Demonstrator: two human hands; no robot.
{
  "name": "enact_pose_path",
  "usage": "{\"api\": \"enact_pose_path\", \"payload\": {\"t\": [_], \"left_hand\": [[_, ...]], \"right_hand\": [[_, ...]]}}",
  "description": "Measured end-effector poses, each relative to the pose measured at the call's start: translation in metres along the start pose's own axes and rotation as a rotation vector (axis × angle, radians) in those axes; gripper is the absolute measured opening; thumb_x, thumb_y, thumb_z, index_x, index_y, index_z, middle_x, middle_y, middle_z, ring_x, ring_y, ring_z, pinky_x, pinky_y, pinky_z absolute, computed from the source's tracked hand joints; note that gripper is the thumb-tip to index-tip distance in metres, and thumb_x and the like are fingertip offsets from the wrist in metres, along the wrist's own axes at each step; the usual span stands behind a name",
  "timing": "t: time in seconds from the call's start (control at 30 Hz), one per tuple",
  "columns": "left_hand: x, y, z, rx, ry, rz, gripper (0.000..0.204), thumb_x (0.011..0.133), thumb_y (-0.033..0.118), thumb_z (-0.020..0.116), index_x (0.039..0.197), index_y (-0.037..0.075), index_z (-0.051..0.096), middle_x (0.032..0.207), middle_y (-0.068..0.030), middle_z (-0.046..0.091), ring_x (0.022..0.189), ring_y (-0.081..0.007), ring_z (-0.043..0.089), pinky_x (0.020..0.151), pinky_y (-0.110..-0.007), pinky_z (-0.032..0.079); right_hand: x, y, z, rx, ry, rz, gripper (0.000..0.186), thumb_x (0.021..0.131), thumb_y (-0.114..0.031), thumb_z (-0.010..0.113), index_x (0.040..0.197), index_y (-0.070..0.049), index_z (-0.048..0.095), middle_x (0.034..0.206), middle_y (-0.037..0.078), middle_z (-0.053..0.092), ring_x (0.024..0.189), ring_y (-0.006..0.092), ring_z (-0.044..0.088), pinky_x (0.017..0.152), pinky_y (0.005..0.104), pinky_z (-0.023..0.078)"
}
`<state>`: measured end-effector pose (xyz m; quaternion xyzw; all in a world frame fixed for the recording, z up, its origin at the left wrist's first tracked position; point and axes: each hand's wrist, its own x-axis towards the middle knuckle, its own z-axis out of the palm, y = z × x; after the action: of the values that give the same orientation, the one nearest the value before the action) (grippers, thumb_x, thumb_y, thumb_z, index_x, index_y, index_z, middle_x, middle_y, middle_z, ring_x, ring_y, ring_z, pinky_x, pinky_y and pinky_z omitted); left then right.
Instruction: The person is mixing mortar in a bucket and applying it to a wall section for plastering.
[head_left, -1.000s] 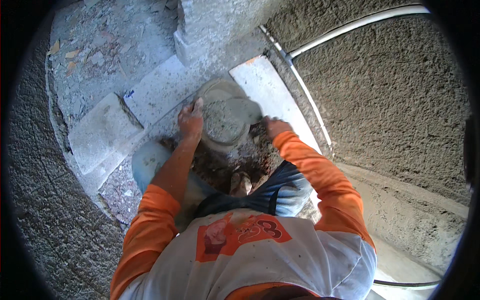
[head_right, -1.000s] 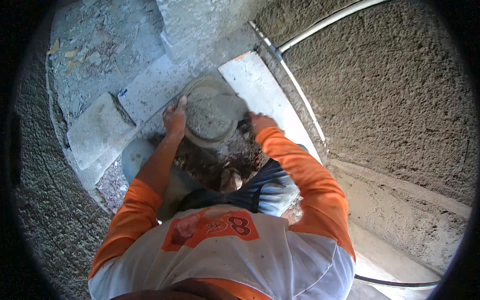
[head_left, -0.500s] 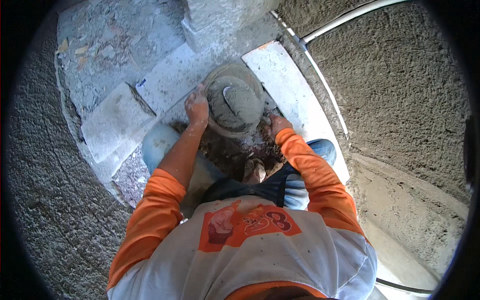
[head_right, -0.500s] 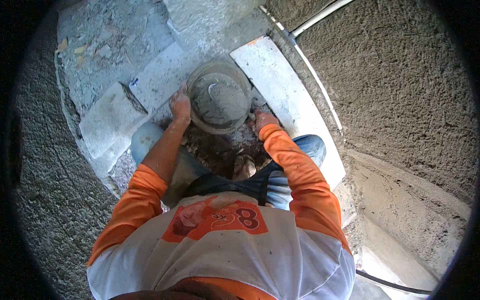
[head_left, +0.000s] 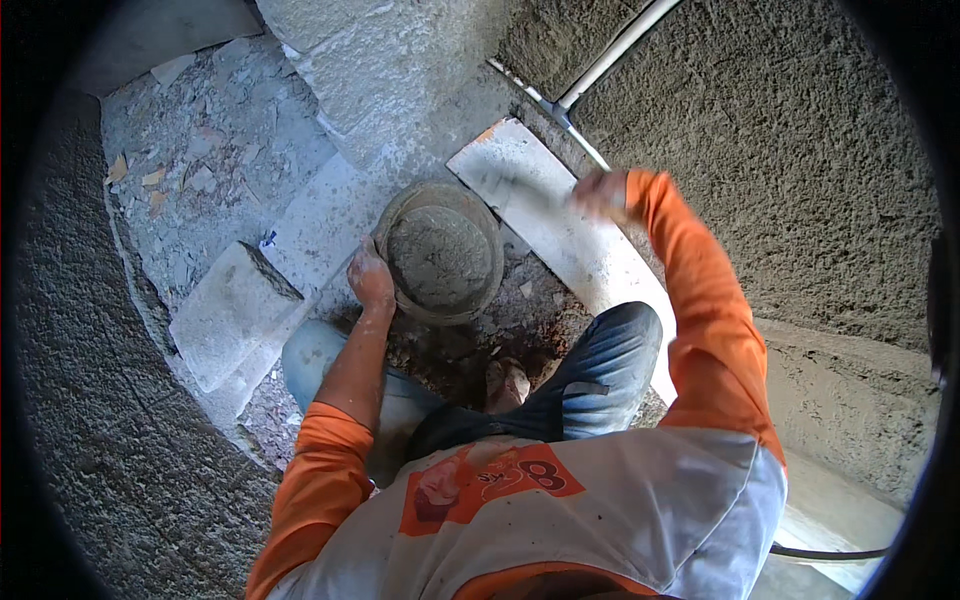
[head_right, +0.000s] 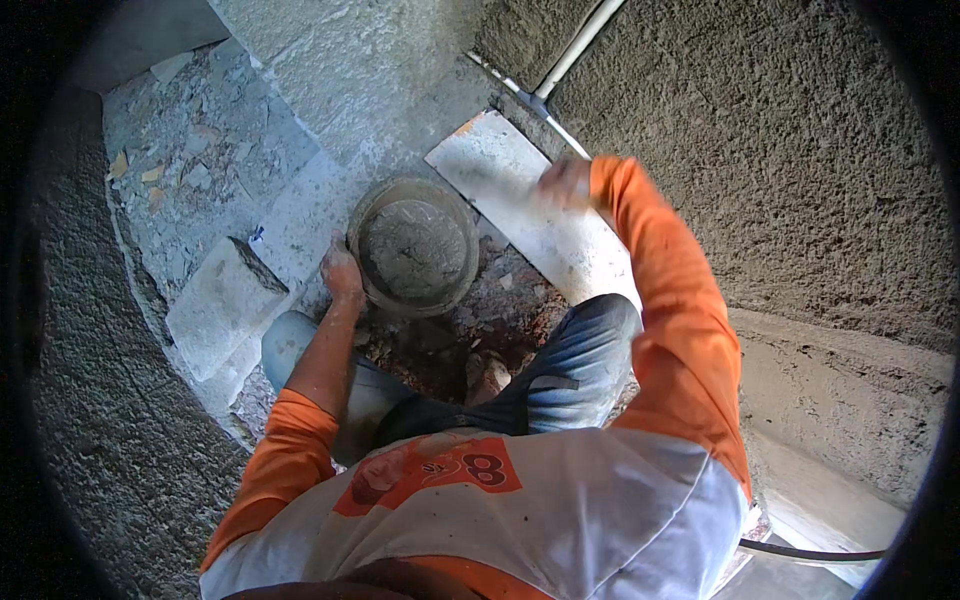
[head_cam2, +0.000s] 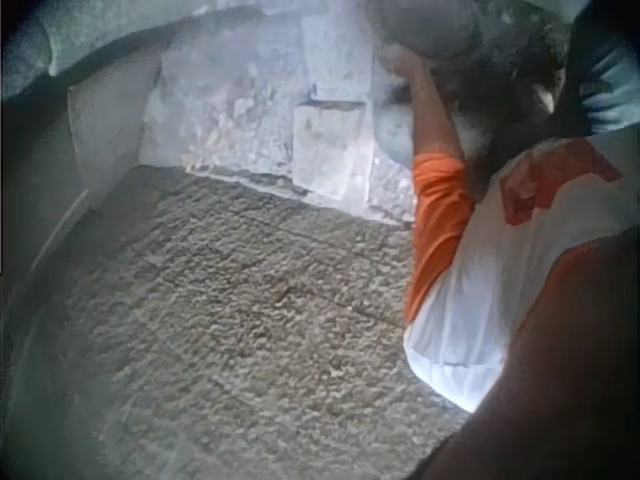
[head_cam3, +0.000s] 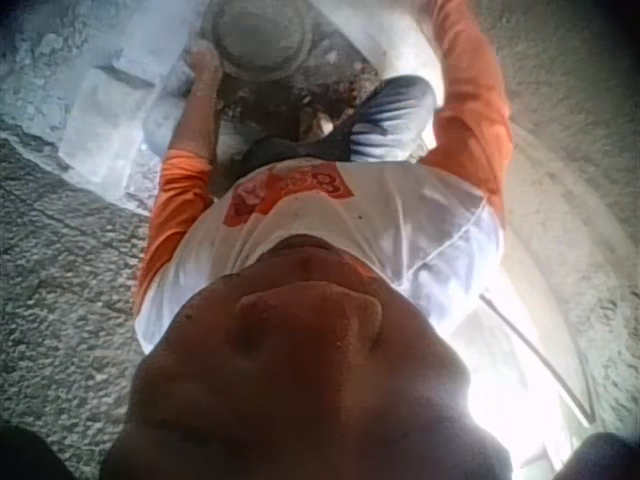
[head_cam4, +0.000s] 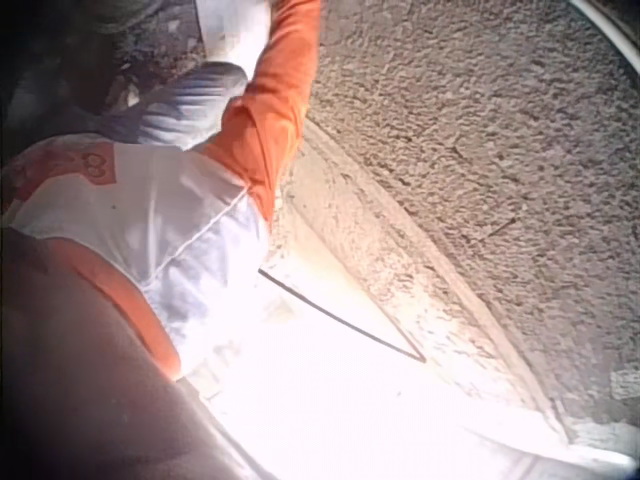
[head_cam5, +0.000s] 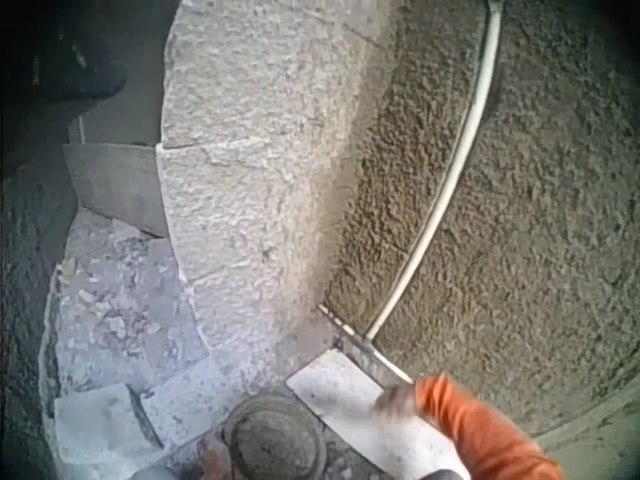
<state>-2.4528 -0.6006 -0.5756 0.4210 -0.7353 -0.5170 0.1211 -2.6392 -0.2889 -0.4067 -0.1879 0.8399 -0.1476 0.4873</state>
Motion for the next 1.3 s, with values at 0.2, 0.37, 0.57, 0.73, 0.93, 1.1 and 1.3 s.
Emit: {"api": "enact_pose_path", "payload": {"t": [0.2, 0.37, 0.57, 0.73, 0.93, 1.1, 1.3], "left_hand": [[0.001, -0.003, -0.013, 0.213, 0.023, 0.155, 0.046, 0.09, 0.036, 0.034, 0.088, -0.002, 0.059, 0.079, -0.021, 0.058, 0.08, -0.0363, 0.052, 0.07, -0.045, 0.038], [0.007, -0.022, 0.007, 0.209, 0.035, 0.225, 0.043, 0.089, 0.036, 0.036, 0.093, 0.0, 0.058, 0.079, -0.0196, 0.058, 0.081, -0.0359, 0.053, 0.073, -0.043, 0.04], [0.004, -0.027, 0.006, 0.355, 0.01, 0.363, 0.025, 0.088, 0.014, 0.039, 0.1, 0.001, 0.057, 0.079, -0.0151, 0.059, 0.078, -0.0297, 0.054, 0.071, -0.038, 0.041], [-0.005, 0.007, 0.012, 0.152, 0.035, 0.347, 0.029, 0.087, 0.021, 0.039, 0.09, 0.002, 0.06, 0.078, -0.0195, 0.059, 0.079, -0.0369, 0.054, 0.069, -0.042, 0.042], [0.015, -0.027, 0.01, 0.016, 0.023, 0.227, 0.029, 0.088, 0.021, 0.039, 0.092, 0.0, 0.059, 0.076, -0.0209, 0.058, 0.074, -0.0378, 0.054, 0.065, -0.044, 0.041], [0.005, -0.013, 0.019, -0.155, 0.081, -0.02, 0.049, 0.089, 0.042, 0.039, 0.066, 0.0, 0.05, 0.061, -0.0032, 0.043, 0.062, -0.0173, 0.036, 0.063, -0.036, 0.034], [0.002, 0.001, 0.002, -0.213, -0.067, -0.11, 0.046, 0.091, 0.034, 0.037, 0.077, -0.005, 0.058, 0.065, -0.0195, 0.054, 0.063, -0.0301, 0.045, 0.065, -0.04, 0.036]], "right_hand": [[-0.036, -0.019, -0.009, -0.09, 1.22, 0.054, 0.024, 0.081, -0.025, 0.05, 0.089, -0.003, 0.057, 0.07, 0.018, 0.06, 0.066, 0.0296, 0.06, 0.06, 0.0397, 0.047], [0.013, -0.014, 0.105, -0.5, 0.482, 0.064, 0.028, 0.082, -0.026, 0.043, 0.101, -0.007, 0.053, 0.088, 0.02, 0.059, 0.08, 0.0331, 0.059, 0.07, 0.0402, 0.048], [0.049, -0.084, 0.199, -0.539, 0.123, 0.083, 0.039, 0.082, -0.029, 0.044, 0.111, -0.004, 0.05, 0.107, 0.019, 0.055, 0.088, 0.036, 0.058, 0.077, 0.0442, 0.047], [0.049, -0.007, 0.212, -0.092, 0.372, -0.25, 0.043, 0.075, -0.031, 0.057, 0.108, -0.005, 0.053, 0.09, 0.02, 0.059, 0.084, 0.0364, 0.057, 0.075, 0.0388, 0.046], [0.079, -0.007, 0.217, -0.259, 0.58, 0.05, 0.032, 0.078, -0.035, 0.056, 0.098, -0.01, 0.057, 0.083, 0.019, 0.059, 0.08, 0.0353, 0.057, 0.068, 0.0413, 0.046], [0.023, -0.035, 0.193, -0.31, 0.838, -0.068, 0.024, 0.076, -0.028, 0.056, 0.086, -0.006, 0.055, 0.073, 0.017, 0.055, 0.073, 0.0346, 0.056, 0.066, 0.0434, 0.045], [-0.028, -0.04, 0.117, 0.151, 0.155, -0.352, 0.028, 0.078, -0.031, 0.061, 0.083, -0.003, 0.058, 0.069, 0.01, 0.058, 0.061, 0.0252, 0.056, 0.055, 0.0347, 0.045]]}}
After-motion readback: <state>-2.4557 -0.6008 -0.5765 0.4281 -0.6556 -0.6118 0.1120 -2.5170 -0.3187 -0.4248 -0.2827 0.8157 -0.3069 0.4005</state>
